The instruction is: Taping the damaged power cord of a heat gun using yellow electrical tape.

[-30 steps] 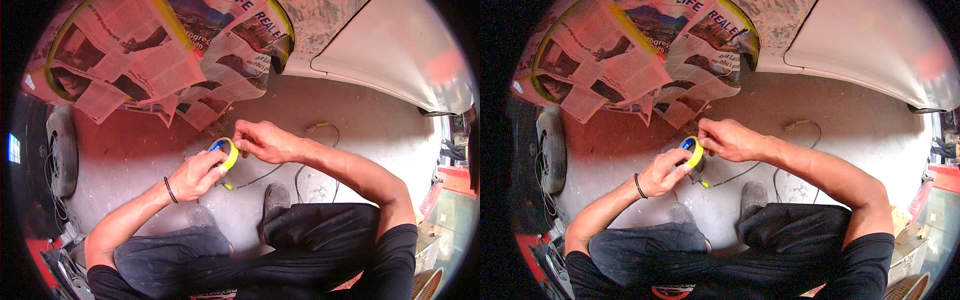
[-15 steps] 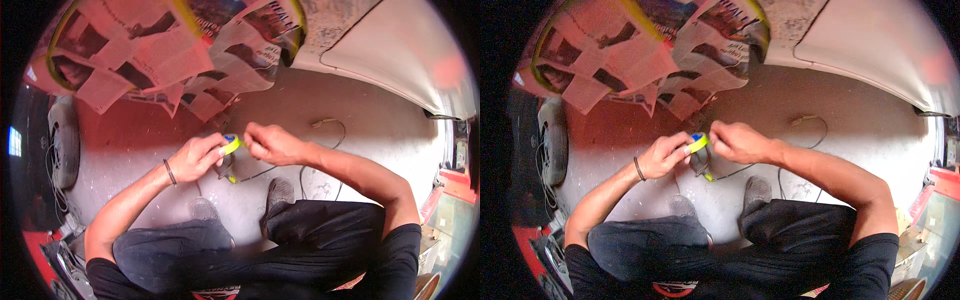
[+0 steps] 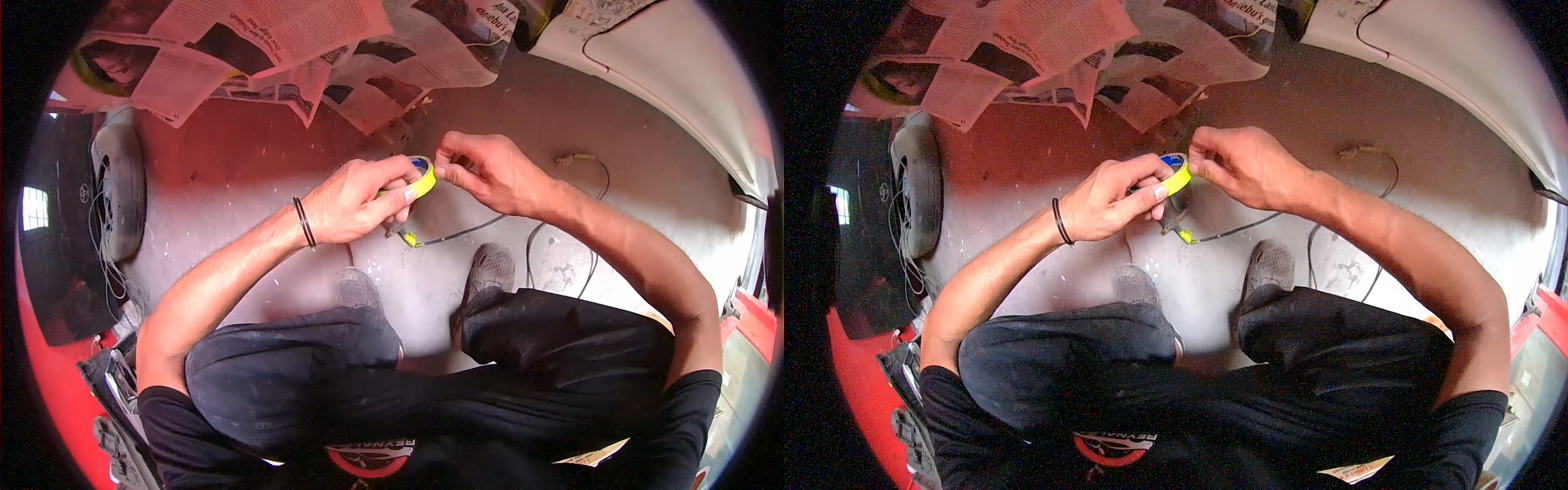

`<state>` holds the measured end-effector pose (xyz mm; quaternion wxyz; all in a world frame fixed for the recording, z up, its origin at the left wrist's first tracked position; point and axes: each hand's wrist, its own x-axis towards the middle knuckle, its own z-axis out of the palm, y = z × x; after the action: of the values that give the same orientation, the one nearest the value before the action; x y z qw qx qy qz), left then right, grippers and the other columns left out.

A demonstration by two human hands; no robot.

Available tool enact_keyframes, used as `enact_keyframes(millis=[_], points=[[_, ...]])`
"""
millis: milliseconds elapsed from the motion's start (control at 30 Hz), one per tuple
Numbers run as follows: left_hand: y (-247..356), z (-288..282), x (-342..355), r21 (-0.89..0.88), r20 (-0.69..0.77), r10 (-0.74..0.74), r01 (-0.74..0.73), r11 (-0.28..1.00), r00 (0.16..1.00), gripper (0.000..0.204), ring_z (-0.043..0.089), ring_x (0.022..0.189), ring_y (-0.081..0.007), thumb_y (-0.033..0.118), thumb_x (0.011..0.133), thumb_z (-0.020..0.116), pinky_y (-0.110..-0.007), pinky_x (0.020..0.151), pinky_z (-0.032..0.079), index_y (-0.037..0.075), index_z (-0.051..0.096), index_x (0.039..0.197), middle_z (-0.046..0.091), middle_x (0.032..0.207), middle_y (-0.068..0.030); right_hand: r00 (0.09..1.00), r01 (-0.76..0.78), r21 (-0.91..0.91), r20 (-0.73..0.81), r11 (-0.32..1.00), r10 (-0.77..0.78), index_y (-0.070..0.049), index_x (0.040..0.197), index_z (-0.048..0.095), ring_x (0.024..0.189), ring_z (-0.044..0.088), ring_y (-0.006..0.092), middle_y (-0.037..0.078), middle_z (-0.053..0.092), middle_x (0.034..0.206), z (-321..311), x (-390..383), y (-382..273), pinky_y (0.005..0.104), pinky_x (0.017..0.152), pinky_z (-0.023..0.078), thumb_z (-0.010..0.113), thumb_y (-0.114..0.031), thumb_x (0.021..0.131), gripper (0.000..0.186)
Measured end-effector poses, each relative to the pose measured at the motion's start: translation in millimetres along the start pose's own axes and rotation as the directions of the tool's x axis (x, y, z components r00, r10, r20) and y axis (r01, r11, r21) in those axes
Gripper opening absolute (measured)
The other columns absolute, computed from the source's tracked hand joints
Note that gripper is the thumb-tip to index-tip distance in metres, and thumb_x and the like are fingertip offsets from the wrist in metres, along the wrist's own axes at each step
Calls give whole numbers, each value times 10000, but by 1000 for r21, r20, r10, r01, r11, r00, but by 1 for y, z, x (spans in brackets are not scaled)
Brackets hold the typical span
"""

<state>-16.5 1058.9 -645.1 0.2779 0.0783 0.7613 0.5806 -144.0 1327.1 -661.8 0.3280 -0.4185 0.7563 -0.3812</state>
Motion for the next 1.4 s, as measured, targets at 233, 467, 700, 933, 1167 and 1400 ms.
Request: enact_keyframes(millis=[233, 467, 700, 933, 1167, 1400], points=[[-8, 1, 5, 62, 77, -12, 7, 998, 997, 318, 746, 800, -210, 327, 1143, 680, -413, 770, 576, 33, 703, 1261, 777, 868, -112, 992, 70, -202, 119, 977, -47, -28, 1113, 626, 901, 704, 455, 209, 711, 972, -3, -5, 12, 524, 774, 544, 700, -252, 1141, 237], [-44, -15, 17, 451, 55, 111, -124, 884, 992, 390, 766, 874, -448, 390, 1151, 641, -540, 769, 581, 53, 730, 1324, 756, 938, -245, 990, 32, -265, 144, 964, 7, -46, 1118, 633, 934, 696, 490, 221, 717, 983, -6, -19, 39, 561, 790, 531, 686, -247, 1139, 209], [-59, -35, 11, 667, -52, 69, -16, 745, 996, 360, 751, 869, -496, 369, 1141, 623, -600, 773, 589, 51, 750, 1253, 748, 908, -270, 988, -45, -303, 128, 952, 87, -48, 1168, 642, 940, 714, 448, 222, 718, 1010, -23, -20, 49, 544, 815, 546, 668, -271, 1162, 225], [5, -19, 16, 902, -55, 306, -84, 424, 951, 217, 751, 769, -428, 272, 1028, 710, -560, 800, 605, 57, 719, 1006, 703, 755, -196, 923, -284, -161, 220, 945, 315, -11, 1298, 685, 1124, 762, 366, 199, 789, 1179, -29, -18, 85, 480, 977, 597, 699, -362, 1152, 381], [49, -11, 17, 956, 7, 403, -125, 265, 915, 158, 755, 710, -350, 202, 957, 766, -480, 897, 569, 59, 712, 917, 708, 689, -119, 992, 21, -142, -120, 990, -39, -39, 1633, 562, 1455, 650, 357, 230, 645, 1580, -35, -1, 36, 470, 1203, 531, 859, -437, 1012, 796], [64, -2, 14, 960, -70, 377, -40, 278, 924, 201, 784, 705, -313, 234, 975, 725, -461, 912, 592, 56, 772, 896, 756, 705, -122, 925, 328, -102, -168, 939, -341, -53, 1488, 622, 1101, 786, 293, 203, 787, 1296, -5, 38, 1, 453, 937, 613, 887, -276, 990, 607]])
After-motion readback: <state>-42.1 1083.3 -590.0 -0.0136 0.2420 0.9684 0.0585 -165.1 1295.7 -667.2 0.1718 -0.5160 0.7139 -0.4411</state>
